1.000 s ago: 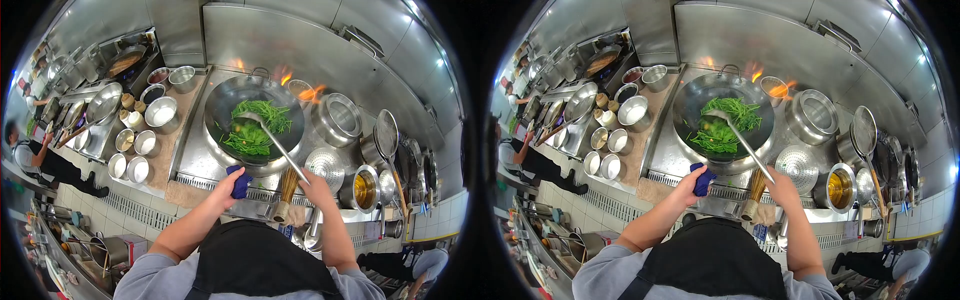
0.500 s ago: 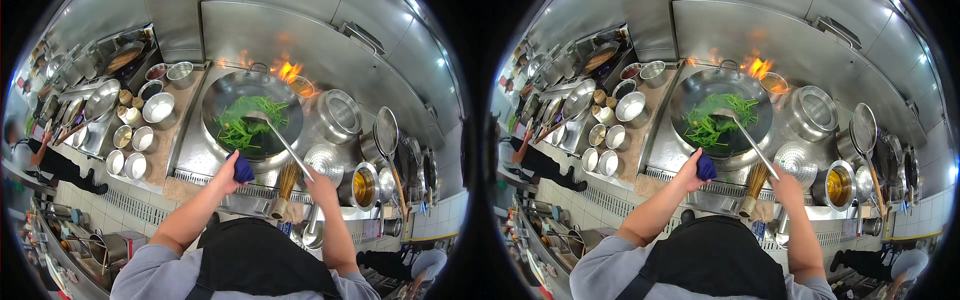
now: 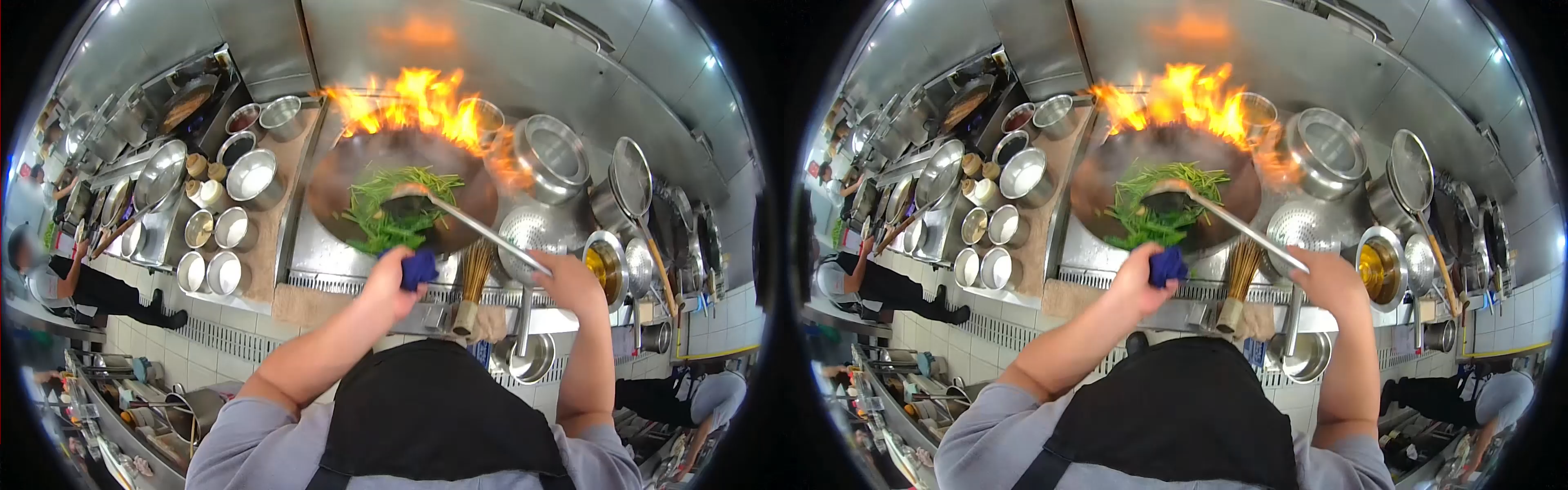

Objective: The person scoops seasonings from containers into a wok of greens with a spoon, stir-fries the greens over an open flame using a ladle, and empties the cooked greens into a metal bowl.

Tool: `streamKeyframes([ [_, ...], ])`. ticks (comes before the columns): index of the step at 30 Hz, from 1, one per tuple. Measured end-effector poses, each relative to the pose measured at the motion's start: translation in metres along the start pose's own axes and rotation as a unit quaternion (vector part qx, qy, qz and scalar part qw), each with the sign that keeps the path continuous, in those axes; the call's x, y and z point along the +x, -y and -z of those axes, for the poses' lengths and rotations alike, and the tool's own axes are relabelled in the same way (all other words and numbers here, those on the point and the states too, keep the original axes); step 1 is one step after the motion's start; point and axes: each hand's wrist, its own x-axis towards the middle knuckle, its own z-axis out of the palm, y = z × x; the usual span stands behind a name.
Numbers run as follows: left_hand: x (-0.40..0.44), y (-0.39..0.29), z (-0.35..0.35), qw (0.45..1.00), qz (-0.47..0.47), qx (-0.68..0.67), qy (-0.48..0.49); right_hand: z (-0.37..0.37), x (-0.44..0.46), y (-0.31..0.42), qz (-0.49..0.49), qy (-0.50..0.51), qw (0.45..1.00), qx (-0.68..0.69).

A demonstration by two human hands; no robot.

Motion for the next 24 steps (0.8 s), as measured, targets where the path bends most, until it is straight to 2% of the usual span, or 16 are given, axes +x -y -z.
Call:
streamKeyframes([
  [2, 0.035, -0.011, 0.006, 0.999, -0.033, 0.015, 0.003, -0.013, 0.018, 0.017, -0.035, 0.016, 0.999, -0.003],
  [4, 0.055, 0.000, 0.029, 0.998, -0.054, 0.027, 0.009, -0.043, 0.036, 0.023, -0.073, -0.070, 0.994, -0.051],
  [6, 0.058, 0.024, 0.061, 0.988, -0.109, 0.100, -0.052, -0.044, 0.029, 0.044, -0.095, -0.089, 0.990, -0.052],
  [7, 0.056, 0.034, 0.075, 0.982, -0.094, 0.141, -0.078, -0.044, 0.024, 0.050, -0.117, -0.108, 0.986, -0.058],
  [9, 0.024, 0.040, 0.076, 0.970, -0.033, 0.198, -0.141, -0.046, 0.014, 0.031, -0.097, -0.133, 0.986, -0.028],
  [10, 0.018, 0.037, 0.070, 0.969, -0.034, 0.198, -0.142, -0.036, 0.002, 0.025, -0.064, -0.141, 0.987, -0.031],
  [12, 0.014, 0.030, 0.061, 0.985, -0.052, 0.147, -0.066, -0.011, -0.025, 0.016, -0.023, -0.128, 0.991, -0.012],
  [14, 0.024, 0.015, 0.044, 0.993, -0.074, 0.082, -0.046, 0.009, -0.047, 0.003, -0.007, -0.109, 0.994, 0.005],
  [16, 0.003, -0.003, 0.019, 0.994, -0.089, 0.053, -0.017, 0.020, -0.068, -0.011, 0.073, -0.064, 0.992, 0.077],
  [17, -0.013, -0.011, 0.009, 0.996, -0.077, 0.047, -0.011, 0.029, -0.074, -0.001, 0.001, 0.001, 0.994, 0.107],
  [19, -0.016, -0.019, 0.004, 0.997, -0.057, 0.044, -0.008, 0.018, -0.067, -0.001, 0.003, 0.017, 0.995, 0.103],
  [21, 0.003, -0.024, 0.009, 0.998, -0.052, 0.038, -0.011, -0.021, -0.038, -0.016, 0.029, -0.028, 0.996, 0.074],
  [23, 0.035, -0.016, 0.037, 0.996, -0.056, 0.061, 0.016, -0.052, -0.009, 0.001, -0.026, -0.066, 0.997, -0.024],
  [24, 0.043, -0.005, 0.053, 0.990, -0.088, 0.106, -0.018, -0.069, 0.000, 0.008, -0.031, -0.071, 0.997, -0.021],
])
